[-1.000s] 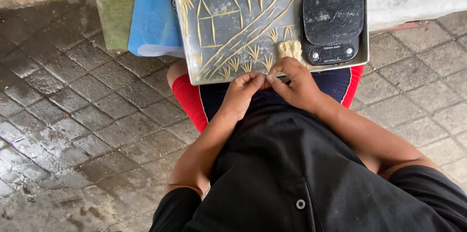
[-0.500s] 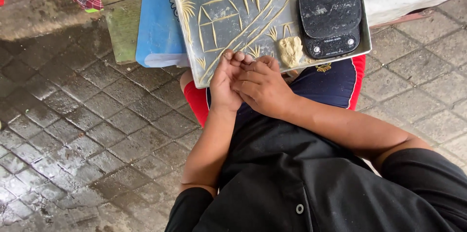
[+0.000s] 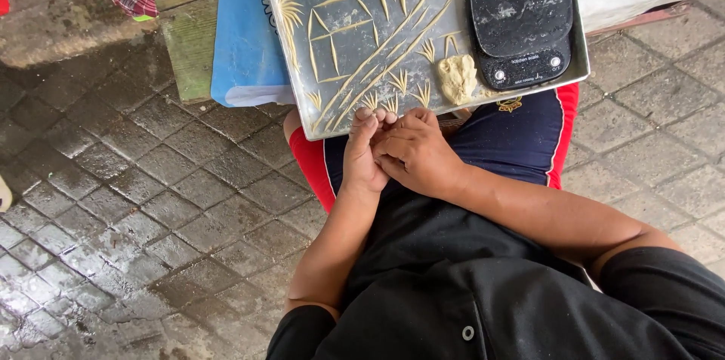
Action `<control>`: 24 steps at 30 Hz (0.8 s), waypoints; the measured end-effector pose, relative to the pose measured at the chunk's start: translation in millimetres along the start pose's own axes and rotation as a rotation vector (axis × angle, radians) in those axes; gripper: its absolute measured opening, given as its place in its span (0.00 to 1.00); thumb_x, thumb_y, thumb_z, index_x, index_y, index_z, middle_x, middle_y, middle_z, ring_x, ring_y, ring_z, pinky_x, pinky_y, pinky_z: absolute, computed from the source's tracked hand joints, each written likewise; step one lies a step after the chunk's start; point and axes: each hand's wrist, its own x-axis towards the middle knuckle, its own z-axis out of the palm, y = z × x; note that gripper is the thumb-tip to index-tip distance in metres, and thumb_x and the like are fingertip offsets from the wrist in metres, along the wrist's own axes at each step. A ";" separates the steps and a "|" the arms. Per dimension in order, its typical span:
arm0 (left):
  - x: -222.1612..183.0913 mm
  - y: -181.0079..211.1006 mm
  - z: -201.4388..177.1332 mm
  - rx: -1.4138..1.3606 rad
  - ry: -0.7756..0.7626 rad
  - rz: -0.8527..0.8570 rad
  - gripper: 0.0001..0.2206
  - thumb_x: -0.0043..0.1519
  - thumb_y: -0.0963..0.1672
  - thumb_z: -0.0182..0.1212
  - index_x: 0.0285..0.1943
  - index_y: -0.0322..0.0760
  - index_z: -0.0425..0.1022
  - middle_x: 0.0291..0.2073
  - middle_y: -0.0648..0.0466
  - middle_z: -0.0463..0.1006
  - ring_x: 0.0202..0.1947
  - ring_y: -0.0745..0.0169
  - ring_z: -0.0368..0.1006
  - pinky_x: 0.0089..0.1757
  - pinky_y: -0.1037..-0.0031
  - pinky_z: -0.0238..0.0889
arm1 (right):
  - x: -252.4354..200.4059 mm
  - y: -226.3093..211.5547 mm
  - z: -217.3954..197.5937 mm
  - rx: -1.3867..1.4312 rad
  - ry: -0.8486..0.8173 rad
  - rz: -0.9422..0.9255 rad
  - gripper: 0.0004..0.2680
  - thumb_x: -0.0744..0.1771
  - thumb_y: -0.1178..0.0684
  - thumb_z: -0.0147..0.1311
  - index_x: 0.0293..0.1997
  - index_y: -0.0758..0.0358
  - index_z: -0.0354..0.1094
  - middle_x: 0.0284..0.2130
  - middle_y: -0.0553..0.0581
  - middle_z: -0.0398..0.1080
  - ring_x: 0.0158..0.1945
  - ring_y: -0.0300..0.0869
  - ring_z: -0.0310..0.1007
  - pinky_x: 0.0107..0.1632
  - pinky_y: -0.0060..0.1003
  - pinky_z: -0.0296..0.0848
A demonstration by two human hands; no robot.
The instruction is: The person is creating a decorative scene on a tray by rolling small pieces of dough into very thin strands and carefully placing them to form patterns like palm trees and a house.
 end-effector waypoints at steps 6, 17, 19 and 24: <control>-1.4 2.4 15.4 0.087 0.060 -0.022 0.10 0.68 0.40 0.60 0.57 0.42 0.77 0.43 0.57 0.83 0.48 0.64 0.77 0.59 0.67 0.67 | -4.1 6.7 2.9 0.067 0.030 0.025 0.04 0.62 0.60 0.63 0.33 0.58 0.71 0.24 0.52 0.68 0.34 0.49 0.71 0.48 0.49 0.66; 8.7 1.8 33.5 -0.014 -0.073 -0.038 0.09 0.74 0.44 0.49 0.60 0.43 0.69 0.53 0.49 0.82 0.57 0.54 0.77 0.62 0.60 0.66 | 13.9 -7.3 -17.7 -0.142 0.089 -0.032 0.02 0.67 0.58 0.59 0.35 0.55 0.74 0.29 0.49 0.71 0.36 0.45 0.69 0.52 0.49 0.64; 9.9 0.8 33.8 0.001 -0.096 -0.045 0.09 0.74 0.45 0.47 0.60 0.43 0.68 0.54 0.51 0.82 0.58 0.56 0.76 0.63 0.62 0.65 | 15.7 -8.4 -18.1 -0.154 0.095 -0.031 0.03 0.68 0.59 0.57 0.35 0.56 0.75 0.31 0.49 0.72 0.35 0.46 0.68 0.52 0.49 0.63; 3.0 9.3 53.1 -0.165 -0.184 -0.143 0.10 0.76 0.51 0.39 0.52 0.50 0.65 0.55 0.50 0.81 0.67 0.52 0.67 0.58 0.79 0.65 | 11.7 -3.9 -13.7 -0.267 0.110 -0.067 0.06 0.69 0.55 0.57 0.32 0.51 0.74 0.32 0.47 0.69 0.36 0.44 0.65 0.49 0.46 0.63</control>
